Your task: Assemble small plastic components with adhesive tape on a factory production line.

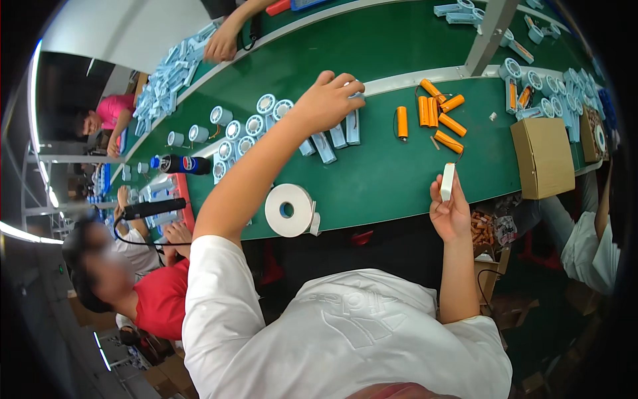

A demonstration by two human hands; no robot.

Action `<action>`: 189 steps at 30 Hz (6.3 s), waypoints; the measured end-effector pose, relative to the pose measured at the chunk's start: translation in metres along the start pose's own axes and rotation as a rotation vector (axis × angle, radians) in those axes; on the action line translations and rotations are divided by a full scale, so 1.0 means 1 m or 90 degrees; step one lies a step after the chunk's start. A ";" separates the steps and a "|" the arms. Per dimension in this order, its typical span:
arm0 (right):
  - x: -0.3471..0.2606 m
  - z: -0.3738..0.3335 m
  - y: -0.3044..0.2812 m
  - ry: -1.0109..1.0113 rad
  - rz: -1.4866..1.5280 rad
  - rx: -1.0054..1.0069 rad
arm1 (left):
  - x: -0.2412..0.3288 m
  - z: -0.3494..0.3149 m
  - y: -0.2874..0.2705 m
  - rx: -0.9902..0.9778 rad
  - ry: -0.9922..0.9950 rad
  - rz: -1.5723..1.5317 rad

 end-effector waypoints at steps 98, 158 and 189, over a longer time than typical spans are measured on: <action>0.055 0.011 0.160 -0.321 -1.670 -0.691 | 0.146 -0.109 0.011 0.282 -0.062 -0.450; -0.002 0.161 0.118 0.007 -1.636 0.042 | 0.149 -0.313 0.021 0.463 -0.637 -0.313; 0.156 -0.014 0.131 0.078 -0.762 -0.238 | 0.201 -0.219 -0.042 0.321 -0.569 -0.997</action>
Point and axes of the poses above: each hand's wrist, its own z-axis towards the middle knuckle, its own y-axis out of the palm, x = y × z, the point moved 5 cm from there along z, towards the middle knuckle, and after that the axes turned 1 degree about -x, right-handed, at the moved point
